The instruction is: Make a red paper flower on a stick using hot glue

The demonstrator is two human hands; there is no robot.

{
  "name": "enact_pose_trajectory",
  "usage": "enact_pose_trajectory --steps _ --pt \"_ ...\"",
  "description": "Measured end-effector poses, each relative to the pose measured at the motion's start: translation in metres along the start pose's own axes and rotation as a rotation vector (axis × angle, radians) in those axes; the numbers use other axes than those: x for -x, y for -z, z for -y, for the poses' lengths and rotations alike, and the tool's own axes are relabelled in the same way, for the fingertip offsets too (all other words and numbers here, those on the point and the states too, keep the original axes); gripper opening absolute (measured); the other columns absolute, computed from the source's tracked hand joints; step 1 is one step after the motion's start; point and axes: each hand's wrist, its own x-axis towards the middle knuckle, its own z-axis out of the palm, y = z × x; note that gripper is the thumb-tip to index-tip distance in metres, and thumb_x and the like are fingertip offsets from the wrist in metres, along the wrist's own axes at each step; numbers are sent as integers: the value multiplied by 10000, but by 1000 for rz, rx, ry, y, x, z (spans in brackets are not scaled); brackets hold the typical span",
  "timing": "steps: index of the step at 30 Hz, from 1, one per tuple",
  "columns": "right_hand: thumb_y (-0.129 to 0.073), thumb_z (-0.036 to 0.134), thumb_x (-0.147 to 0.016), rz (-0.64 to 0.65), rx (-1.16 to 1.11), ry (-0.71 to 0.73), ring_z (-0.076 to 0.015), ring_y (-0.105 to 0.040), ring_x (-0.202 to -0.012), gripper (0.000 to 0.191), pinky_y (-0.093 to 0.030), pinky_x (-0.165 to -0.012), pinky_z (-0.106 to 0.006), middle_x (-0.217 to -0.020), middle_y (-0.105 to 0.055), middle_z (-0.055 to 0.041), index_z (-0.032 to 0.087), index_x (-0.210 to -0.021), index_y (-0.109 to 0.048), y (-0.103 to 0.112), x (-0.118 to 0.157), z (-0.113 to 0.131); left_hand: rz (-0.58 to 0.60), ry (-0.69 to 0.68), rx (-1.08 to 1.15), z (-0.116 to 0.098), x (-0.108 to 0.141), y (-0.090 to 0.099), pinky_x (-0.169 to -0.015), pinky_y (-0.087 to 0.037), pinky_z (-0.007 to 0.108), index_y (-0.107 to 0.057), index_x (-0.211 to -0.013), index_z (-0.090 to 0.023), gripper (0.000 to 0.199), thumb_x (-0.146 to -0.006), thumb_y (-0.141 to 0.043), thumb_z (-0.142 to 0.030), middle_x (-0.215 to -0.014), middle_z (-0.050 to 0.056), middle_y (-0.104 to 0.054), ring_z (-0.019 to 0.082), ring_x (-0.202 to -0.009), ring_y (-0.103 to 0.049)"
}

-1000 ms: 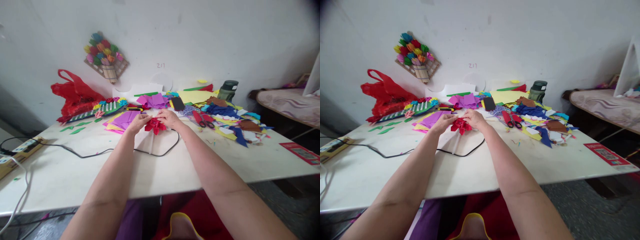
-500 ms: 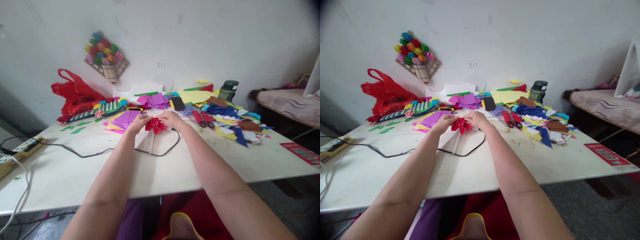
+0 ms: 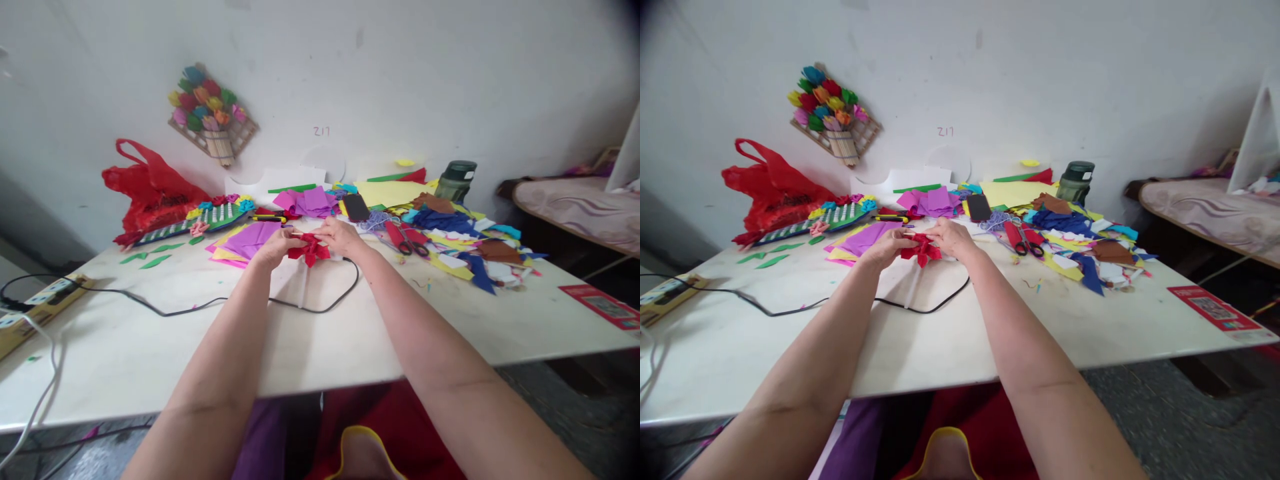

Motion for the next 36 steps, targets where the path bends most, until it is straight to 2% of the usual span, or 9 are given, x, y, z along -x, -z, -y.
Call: enact_pose_trajectory --steps 10,21,26,36 --pt "-538 304 -959 -14 28 -5 -195 -620 -899 296 -440 -723 -286 -1070 -671 -61 308 -1167 -749 1 1 4 -48 -49 -51 4 -5 -1 -506 -412 230 -614 -745 -143 340 -452 -778 -199 -590 -3 -623 119 -530 -565" --pt "-503 241 -947 -33 134 42 -196 -621 -853 317 -389 -639 -294 -1170 -659 -59 329 -1123 -752 6 4 7 -39 -67 -38 6 -5 1 -483 -380 230 -632 -733 -142 326 -464 -799 -222 -578 -2 -622 107 -498 -539" --pt "-515 212 -929 -66 90 77 -184 -616 -837 282 -386 -641 -285 -1168 -669 -44 297 -1025 -767 8 4 8 -6 -66 -49 5 -4 1 -466 -352 225 -626 -701 -146 297 -478 -806 -224 -556 1 -618 94 -470 -510" --pt "-468 149 -921 -114 97 164 -160 -599 -807 314 -369 -630 -267 -1213 -666 -38 245 -954 -766 4 3 9 13 -67 22 6 -5 3 -454 -361 213 -602 -703 -151 312 -483 -813 -214 -558 3 -620 94 -460 -525"
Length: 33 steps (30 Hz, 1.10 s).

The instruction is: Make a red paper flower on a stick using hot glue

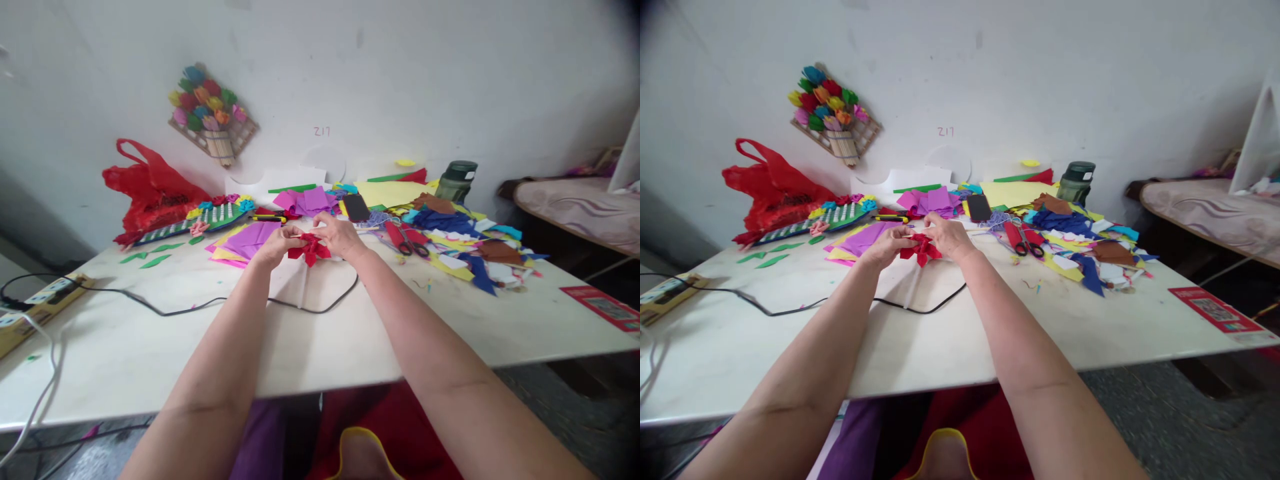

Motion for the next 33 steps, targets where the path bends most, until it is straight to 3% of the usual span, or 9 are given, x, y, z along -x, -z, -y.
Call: enact_pose_trajectory --steps 16,33 --pt "-586 249 -915 -23 -102 -29 -159 -610 -868 216 -436 -705 -247 -1122 -675 -35 277 -1007 -779 -8 0 -11 17 -4 -89 -7 5 -4 -545 -455 236 -654 -802 -124 350 -499 -822 -178 -636 17 -676 113 -537 -592" --pt "-643 208 -876 -32 -145 2 -171 -616 -885 213 -430 -709 -257 -1079 -672 -42 272 -1021 -786 -13 2 -18 38 19 -113 -6 4 -1 -552 -464 238 -670 -785 -118 368 -473 -859 -173 -651 25 -681 116 -551 -594"
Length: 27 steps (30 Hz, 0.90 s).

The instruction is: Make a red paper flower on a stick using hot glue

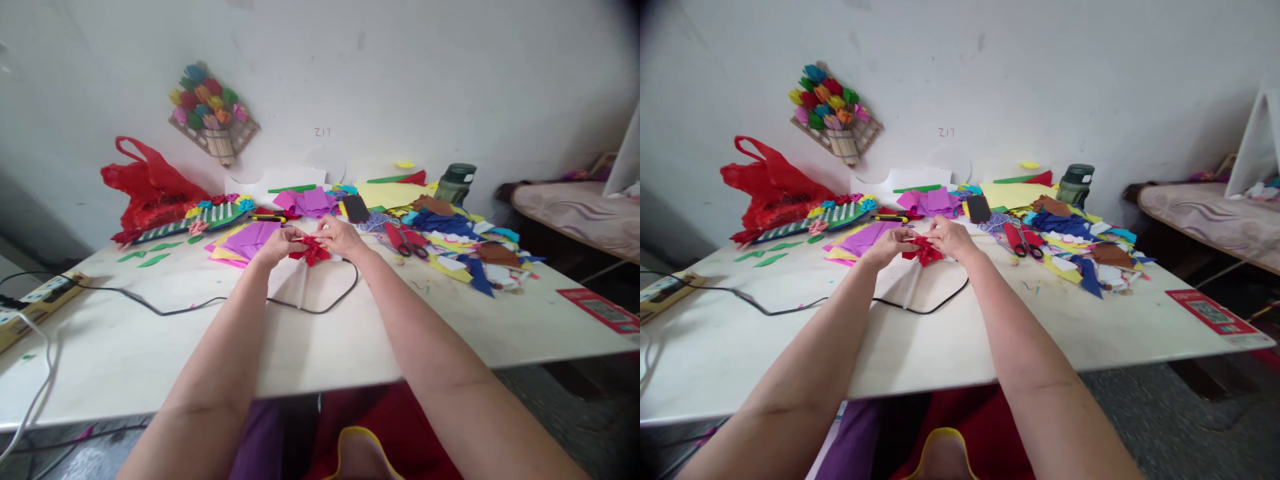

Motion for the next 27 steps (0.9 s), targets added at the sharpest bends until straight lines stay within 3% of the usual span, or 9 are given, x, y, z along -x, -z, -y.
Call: enact_pose_trajectory --steps 16,22,27 --pt "-569 238 -926 53 69 -69 -152 -635 -907 232 -442 -737 -246 -1237 -652 -17 279 -1035 -769 6 0 8 -12 -25 78 4 -2 0 -603 -513 271 -726 -845 -116 427 -454 -879 -189 -724 52 -734 154 -613 -656" --pt "-591 222 -899 -33 68 -62 -179 -636 -939 278 -473 -746 -274 -1214 -656 -43 274 -1119 -752 6 -1 9 -18 -21 67 4 -2 2 -571 -472 254 -730 -836 -110 414 -458 -871 -199 -676 37 -706 128 -568 -610" --pt "-613 222 -887 -92 27 -30 -174 -644 -939 184 -481 -756 -267 -1142 -687 -33 261 -936 -786 1 -1 6 -24 -42 51 7 -3 3 -558 -459 246 -723 -816 -118 371 -485 -861 -211 -668 34 -697 120 -558 -596"
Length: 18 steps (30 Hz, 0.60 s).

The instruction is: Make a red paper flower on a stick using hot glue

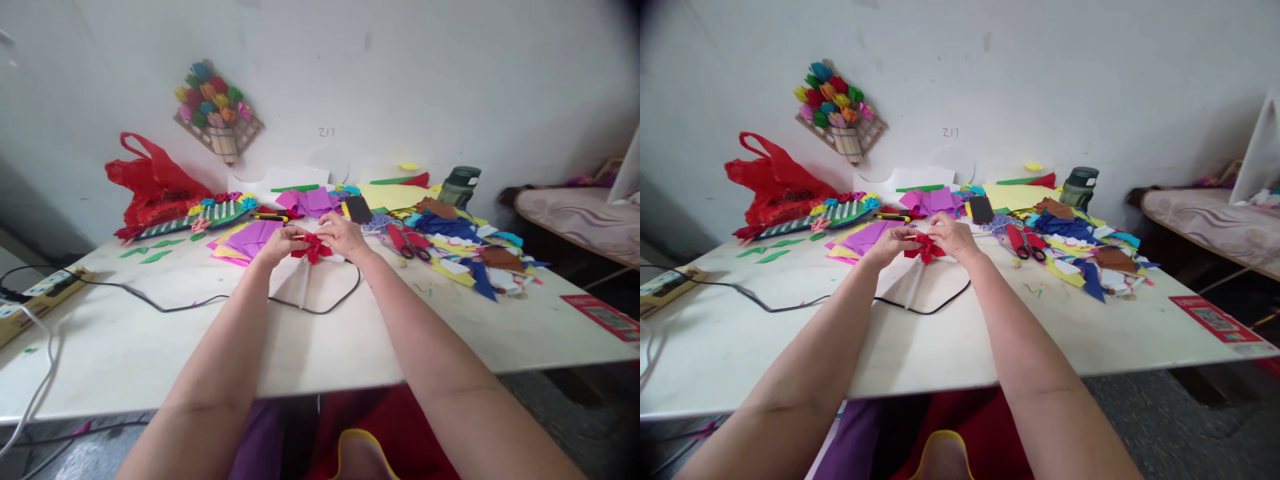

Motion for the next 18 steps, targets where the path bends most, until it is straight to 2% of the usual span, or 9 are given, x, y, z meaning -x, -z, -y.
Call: enact_pose_trajectory --steps 9,14,18 --pt "-630 225 -881 -32 -42 -10 -161 -644 -889 172 -465 -724 -248 -1074 -703 -22 280 -922 -788 -2 1 -4 -1 -9 110 0 1 -2 -643 -519 293 -717 -881 -121 460 -460 -887 -195 -746 53 -731 169 -646 -671" --pt "-621 202 -878 -11 -3 -63 -157 -643 -877 190 -444 -699 -248 -1131 -683 -18 283 -901 -791 2 0 2 7 -34 142 4 -1 -1 -657 -527 299 -720 -892 -125 491 -442 -904 -194 -749 50 -734 174 -663 -681" --pt "-584 199 -897 24 18 -99 -168 -643 -924 224 -448 -749 -260 -1199 -663 -28 277 -936 -790 6 1 9 18 -42 127 5 -1 -1 -639 -519 288 -737 -889 -126 492 -436 -911 -205 -713 41 -722 167 -639 -670"
